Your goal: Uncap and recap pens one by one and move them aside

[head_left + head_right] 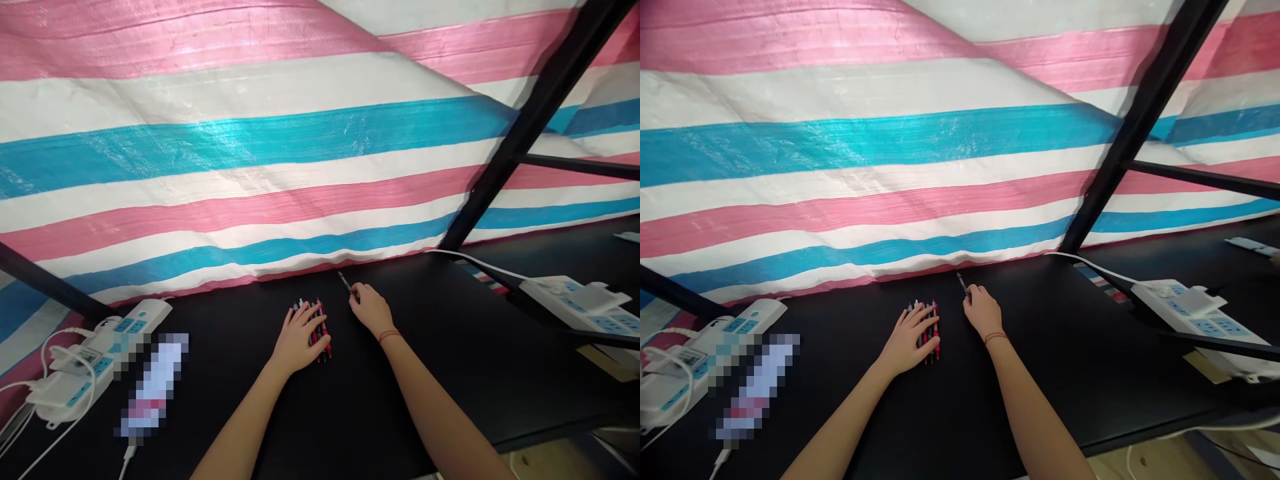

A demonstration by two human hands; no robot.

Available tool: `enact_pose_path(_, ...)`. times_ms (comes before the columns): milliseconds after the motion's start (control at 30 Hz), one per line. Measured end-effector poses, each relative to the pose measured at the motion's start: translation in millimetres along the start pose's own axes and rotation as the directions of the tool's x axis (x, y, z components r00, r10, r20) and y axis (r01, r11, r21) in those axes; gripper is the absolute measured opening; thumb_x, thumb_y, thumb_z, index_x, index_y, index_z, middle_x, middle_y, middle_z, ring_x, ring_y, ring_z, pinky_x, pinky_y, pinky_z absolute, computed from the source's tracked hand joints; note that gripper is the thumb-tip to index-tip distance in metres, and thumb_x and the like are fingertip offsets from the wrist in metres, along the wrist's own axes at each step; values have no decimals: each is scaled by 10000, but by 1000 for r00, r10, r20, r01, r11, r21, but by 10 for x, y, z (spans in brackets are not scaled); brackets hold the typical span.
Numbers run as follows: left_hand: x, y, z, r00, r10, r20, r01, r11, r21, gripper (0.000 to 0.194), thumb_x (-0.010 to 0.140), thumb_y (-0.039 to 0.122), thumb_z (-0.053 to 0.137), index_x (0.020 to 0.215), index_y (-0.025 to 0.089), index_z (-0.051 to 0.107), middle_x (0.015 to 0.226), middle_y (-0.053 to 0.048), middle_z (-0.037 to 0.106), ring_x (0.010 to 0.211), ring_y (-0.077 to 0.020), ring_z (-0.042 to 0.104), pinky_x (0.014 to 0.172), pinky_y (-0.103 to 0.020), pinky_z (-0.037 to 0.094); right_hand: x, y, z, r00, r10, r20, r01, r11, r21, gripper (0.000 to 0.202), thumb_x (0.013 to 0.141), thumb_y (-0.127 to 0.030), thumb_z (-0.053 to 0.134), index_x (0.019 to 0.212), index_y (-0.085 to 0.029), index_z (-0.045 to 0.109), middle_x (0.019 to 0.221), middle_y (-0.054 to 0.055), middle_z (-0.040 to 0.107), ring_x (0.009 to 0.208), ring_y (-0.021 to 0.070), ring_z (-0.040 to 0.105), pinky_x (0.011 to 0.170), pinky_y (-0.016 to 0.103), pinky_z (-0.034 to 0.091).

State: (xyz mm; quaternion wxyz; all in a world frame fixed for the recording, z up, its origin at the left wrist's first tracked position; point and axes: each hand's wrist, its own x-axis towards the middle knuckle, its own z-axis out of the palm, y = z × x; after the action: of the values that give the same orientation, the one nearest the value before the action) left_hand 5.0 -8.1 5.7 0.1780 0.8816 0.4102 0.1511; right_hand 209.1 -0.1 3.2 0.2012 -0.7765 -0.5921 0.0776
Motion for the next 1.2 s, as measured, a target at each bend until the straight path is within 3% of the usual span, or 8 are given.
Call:
enact_pose_path(167, 22, -7, 17, 999, -26, -23, 25, 1000, -18, 469, 850, 396, 495, 1287, 225, 501, 1403, -77, 453, 1353, -288, 298, 1106, -530, 184, -10, -19, -33, 999, -22, -45, 23, 1000, 10, 195, 857, -230, 455, 982, -181, 597, 939, 91, 608, 812, 210, 586, 619, 273, 373)
enact_pose_path(267, 23, -13, 51, 998, -34, -50, 33, 999, -20, 459, 869, 355, 460, 1305, 210, 476, 1395, -84, 462, 1352, -277, 304, 1104, -520, 198, -34, -88, -35, 990, -96, -99, 102, 993, 55, 197, 857, -218, 447, 951, -175, 615, 911, 93, 611, 833, 209, 577, 672, 276, 390)
enact_pose_path(367, 18, -11, 81, 996, -35, -81, 33, 999, -23, 442, 860, 319, 466, 1285, 197, 490, 1377, -92, 483, 1342, -273, 323, 1104, -514, 208, -102, -215, 11, 969, -246, -18, 245, 955, 169, 217, 875, -230, 417, 927, -194, 625, 815, 49, 623, 766, 179, 584, 671, 261, 393)
enact_pose_path(500, 7, 4, 98, 991, -56, -122, 49, 997, -61, 454, 830, 290, 499, 1269, 173, 491, 1352, -109, 507, 1321, -267, 361, 1104, -499, 234, -210, -361, 91, 893, -428, 137, 394, 893, 217, 208, 873, -237, 435, 973, -207, 615, 859, 42, 651, 800, 173, 599, 653, 246, 374)
enact_pose_path(700, 10, 7, 98, 989, -71, -131, 60, 994, -87, 431, 817, 271, 505, 1238, 181, 506, 1345, -115, 510, 1322, -264, 363, 1102, -497, 246, -217, -377, 82, 872, -415, 259, 380, 908, 176, 257, 853, -166, 419, 1036, -226, 589, 861, 28, 676, 795, 176, 617, 600, 245, 328)
enact_pose_path(867, 21, -13, 102, 986, -65, -156, 47, 992, -116, 377, 799, 265, 531, 1169, 195, 558, 1312, -104, 544, 1302, -265, 394, 1102, -496, 254, -202, -396, 63, 875, -399, 274, 370, 916, 154, 150, 852, -209, 442, 870, -210, 591, 898, 43, 676, 813, 188, 616, 578, 250, 301)
enact_pose_path(1200, 20, -57, 90, 979, -72, -191, 41, 986, -163, 352, 796, 294, 551, 1129, 189, 594, 1286, -112, 564, 1271, -261, 435, 1096, -476, 283, -179, -387, 59, 880, -387, 274, 355, 921, 161, 185, 825, -171, 428, 918, -238, 573, 913, 31, 684, 795, 186, 618, 561, 254, 264)
